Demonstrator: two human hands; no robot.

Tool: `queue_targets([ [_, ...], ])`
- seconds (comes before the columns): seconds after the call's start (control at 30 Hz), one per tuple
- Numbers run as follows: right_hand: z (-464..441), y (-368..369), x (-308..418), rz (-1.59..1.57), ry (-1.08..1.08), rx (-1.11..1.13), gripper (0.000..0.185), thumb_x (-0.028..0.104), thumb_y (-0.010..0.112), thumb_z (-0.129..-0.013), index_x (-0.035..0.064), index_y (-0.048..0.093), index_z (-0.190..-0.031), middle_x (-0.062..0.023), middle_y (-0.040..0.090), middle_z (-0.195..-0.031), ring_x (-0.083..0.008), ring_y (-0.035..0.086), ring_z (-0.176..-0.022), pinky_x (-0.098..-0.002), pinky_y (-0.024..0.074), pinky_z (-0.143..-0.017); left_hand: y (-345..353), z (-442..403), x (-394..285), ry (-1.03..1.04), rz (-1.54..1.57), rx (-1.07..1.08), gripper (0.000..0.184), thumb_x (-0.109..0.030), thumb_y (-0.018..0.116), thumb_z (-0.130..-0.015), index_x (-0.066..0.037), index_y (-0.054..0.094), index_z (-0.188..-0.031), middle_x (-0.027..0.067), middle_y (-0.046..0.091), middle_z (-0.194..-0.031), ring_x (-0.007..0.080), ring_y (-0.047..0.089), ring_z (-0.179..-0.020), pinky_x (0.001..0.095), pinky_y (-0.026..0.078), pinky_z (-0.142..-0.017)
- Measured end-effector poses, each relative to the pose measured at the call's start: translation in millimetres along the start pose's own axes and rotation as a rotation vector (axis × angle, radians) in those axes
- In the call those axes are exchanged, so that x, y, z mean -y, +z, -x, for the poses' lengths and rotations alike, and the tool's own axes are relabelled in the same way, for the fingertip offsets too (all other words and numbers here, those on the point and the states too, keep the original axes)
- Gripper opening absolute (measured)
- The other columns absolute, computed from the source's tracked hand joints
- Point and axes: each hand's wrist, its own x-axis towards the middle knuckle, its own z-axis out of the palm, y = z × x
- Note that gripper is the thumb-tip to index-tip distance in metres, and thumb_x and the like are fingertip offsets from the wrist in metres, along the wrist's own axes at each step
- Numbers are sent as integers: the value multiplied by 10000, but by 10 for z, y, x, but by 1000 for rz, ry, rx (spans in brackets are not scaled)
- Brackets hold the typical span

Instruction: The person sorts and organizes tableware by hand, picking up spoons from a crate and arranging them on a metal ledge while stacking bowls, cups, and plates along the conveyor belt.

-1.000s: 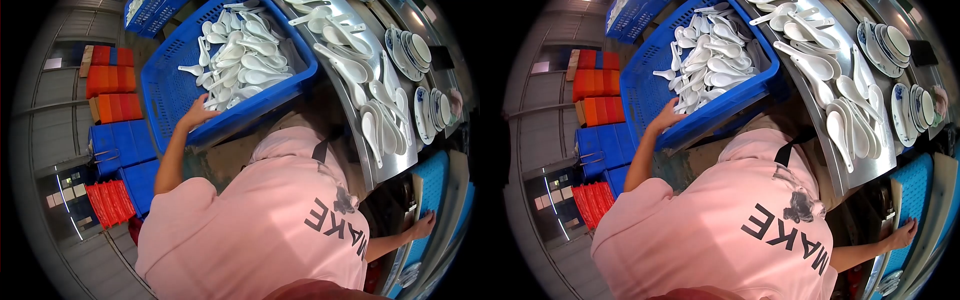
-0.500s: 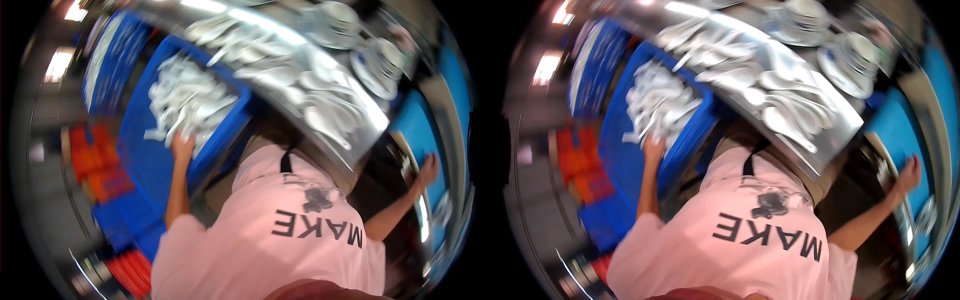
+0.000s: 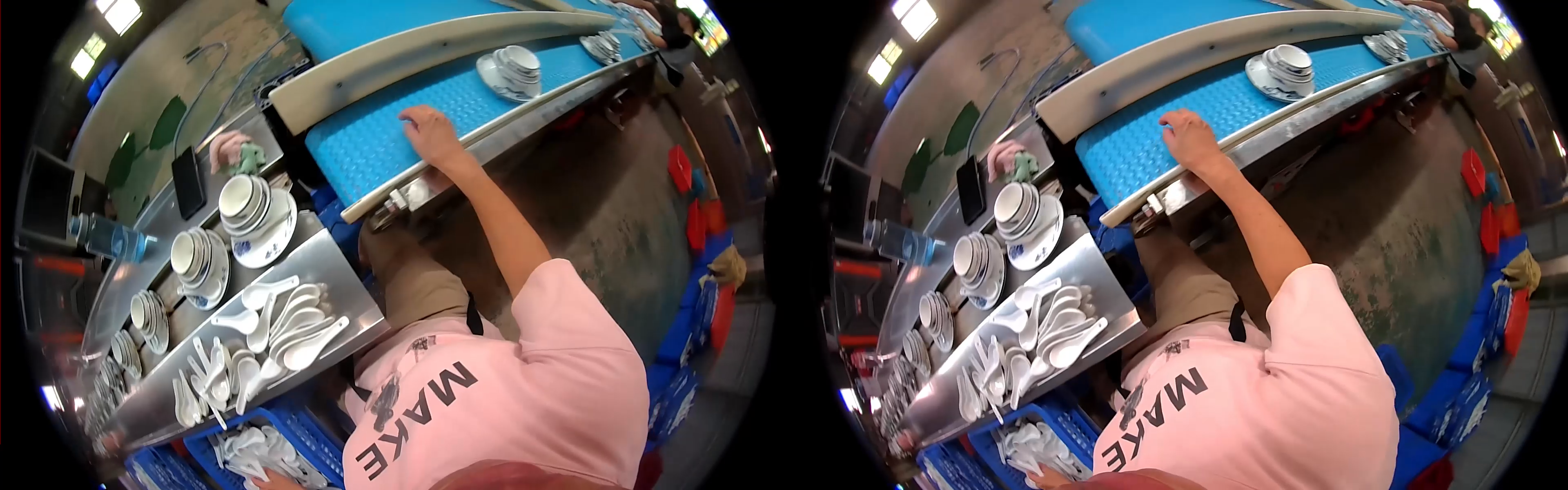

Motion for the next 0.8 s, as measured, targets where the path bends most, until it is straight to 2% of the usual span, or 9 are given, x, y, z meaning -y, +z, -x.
queue_targets([
  [0.07, -60, -88, -182, 156, -76, -29, 215, 148, 538, -772, 82, 610, -963, -156, 573, -997, -333, 532, -945, -393, 431, -813, 640, -47, 299, 234, -198, -14, 411, -247, 481, -864, -21, 442, -1204, 156, 514, -1143, 266, 482, -1075, 382, 440, -828],
  [0.17, -274, -212, -804, 516, -42, -98, 254, 161, 544, -764, 94, 602, -1002, -159, 551, -1031, -345, 506, -983, -414, 407, -845, 625, 10, 70, 97, -27, -39, 429, -227, 531, -821, -8, 463, -1183, 169, 531, -1120, 289, 501, -1049, 381, 437, -839],
  [0.27, -328, -407, -1062, 474, 307, 21, 279, 178, 552, -754, 108, 606, -1019, -164, 552, -1030, -349, 512, -971, -424, 400, -850, 551, 6, -79, -18, 171, -78, 449, -207, 580, -778, 6, 484, -1163, 183, 549, -1096, 312, 519, -1023, 380, 434, -850],
  [0.47, -330, -309, -1227, 516, 174, 118, 272, 192, 558, -735, 113, 638, -983, -161, 608, -934, -320, 563, -906, -415, 437, -806, 475, -97, -239, -206, 385, -116, 487, -161, 672, -698, 19, 526, -1127, 199, 575, -1066, 348, 548, -986, 387, 423, -883],
  [0.5, -335, -254, -1345, 436, 134, 103, 273, 198, 551, -748, 121, 637, -995, -154, 615, -949, -315, 571, -906, -409, 442, -806, 886, -86, 111, -142, 406, -213, 476, -108, 678, -677, 40, 523, -1102, 199, 563, -1066, 340, 539, -989, 391, 421, -885],
  [0.6, -425, -232, -1714, 466, 23, 191, 313, 263, 540, -787, 148, 608, -1070, -118, 590, -1069, -289, 549, -992, -373, 409, -879, 513, -37, -26, -154, 479, -224, 675, -82, 669, -646, 39, 388, -1247, 221, 470, -1196, 352, 451, -1110, 388, 325, -983],
  [0.67, -485, -243, -1702, 460, 71, 270, 328, 247, 527, -793, 143, 599, -1096, -130, 597, -1070, -298, 561, -983, -361, 420, -868, 351, 31, 69, -209, 541, -169, 711, -121, 723, -602, 13, 419, -1230, 204, 490, -1174, 314, 479, -1068, 360, 365, -935],
  [0.7, -671, -107, -2450, 262, -143, 314, 337, 213, 523, -794, 125, 588, -1113, -155, 594, -1067, -312, 566, -969, -364, 423, -863, 266, 66, 102, -238, 570, -142, 729, -140, 750, -580, 0, 435, -1222, 195, 500, -1164, 295, 493, -1047, 346, 385, -912],
  [0.8, -865, -53, -2716, 400, -213, 383, 337, 192, 487, -820, 100, 572, -1134, -165, 579, -1094, -305, 550, -1004, -368, 415, -870, 169, 107, 126, -550, 854, 16, 714, -240, 769, -622, 37, 440, -1192, 181, 543, -1112, 261, 544, -970, 323, 427, -844],
])
